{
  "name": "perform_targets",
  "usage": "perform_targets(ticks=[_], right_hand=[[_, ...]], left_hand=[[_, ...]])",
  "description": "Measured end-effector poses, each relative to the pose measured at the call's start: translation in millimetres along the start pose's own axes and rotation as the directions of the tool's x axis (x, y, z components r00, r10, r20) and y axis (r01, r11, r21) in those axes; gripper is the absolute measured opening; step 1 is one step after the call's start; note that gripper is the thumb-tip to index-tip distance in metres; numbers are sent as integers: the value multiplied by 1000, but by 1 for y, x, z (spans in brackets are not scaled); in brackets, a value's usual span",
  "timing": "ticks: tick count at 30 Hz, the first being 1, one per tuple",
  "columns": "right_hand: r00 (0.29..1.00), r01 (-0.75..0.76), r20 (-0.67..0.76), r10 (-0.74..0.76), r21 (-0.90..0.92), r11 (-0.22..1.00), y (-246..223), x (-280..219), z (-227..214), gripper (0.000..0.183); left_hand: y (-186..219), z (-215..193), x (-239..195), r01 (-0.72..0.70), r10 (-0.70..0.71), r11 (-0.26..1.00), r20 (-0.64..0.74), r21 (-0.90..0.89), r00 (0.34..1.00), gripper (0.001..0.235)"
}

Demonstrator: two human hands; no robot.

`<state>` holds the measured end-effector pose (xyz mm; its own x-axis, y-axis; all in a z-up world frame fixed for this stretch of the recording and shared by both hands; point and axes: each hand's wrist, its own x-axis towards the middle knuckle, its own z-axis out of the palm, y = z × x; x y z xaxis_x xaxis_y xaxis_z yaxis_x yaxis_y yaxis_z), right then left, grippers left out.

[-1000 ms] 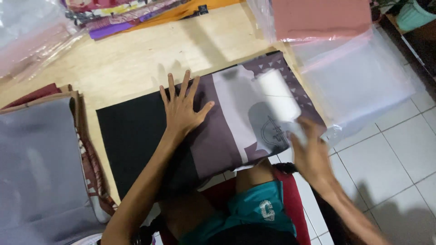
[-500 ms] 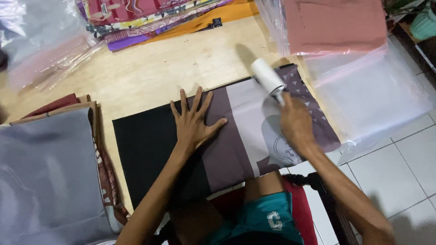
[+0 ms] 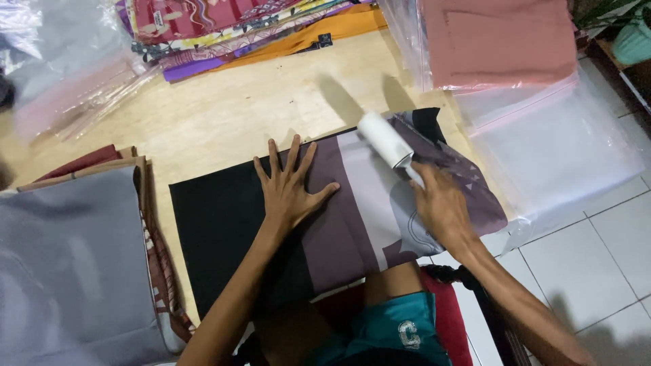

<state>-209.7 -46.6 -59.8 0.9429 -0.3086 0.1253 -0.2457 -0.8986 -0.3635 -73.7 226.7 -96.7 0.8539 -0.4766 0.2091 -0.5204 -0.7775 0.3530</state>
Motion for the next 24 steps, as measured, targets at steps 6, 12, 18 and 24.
perform_targets(ticks=[6, 12, 18, 24], right_hand=[[994, 2, -109, -27, -226, 974, 94, 48, 15, 30], [961, -28, -275, -10, -132, 991, 106, 41, -20, 26], [942, -26, -328, 71, 139, 990, 35, -3, -54, 33], [982, -64, -153, 113, 294, 954, 12, 13, -44, 43]], left_hand=[[2, -6, 1, 17, -16, 1000, 25, -7, 1000, 97], [4, -5, -1, 25, -25, 1000, 45, 14, 999, 95], [3, -6, 0, -10, 10, 999, 2, 51, 1000, 95], [3, -17, 7, 12, -11, 999, 42, -37, 999, 104]])
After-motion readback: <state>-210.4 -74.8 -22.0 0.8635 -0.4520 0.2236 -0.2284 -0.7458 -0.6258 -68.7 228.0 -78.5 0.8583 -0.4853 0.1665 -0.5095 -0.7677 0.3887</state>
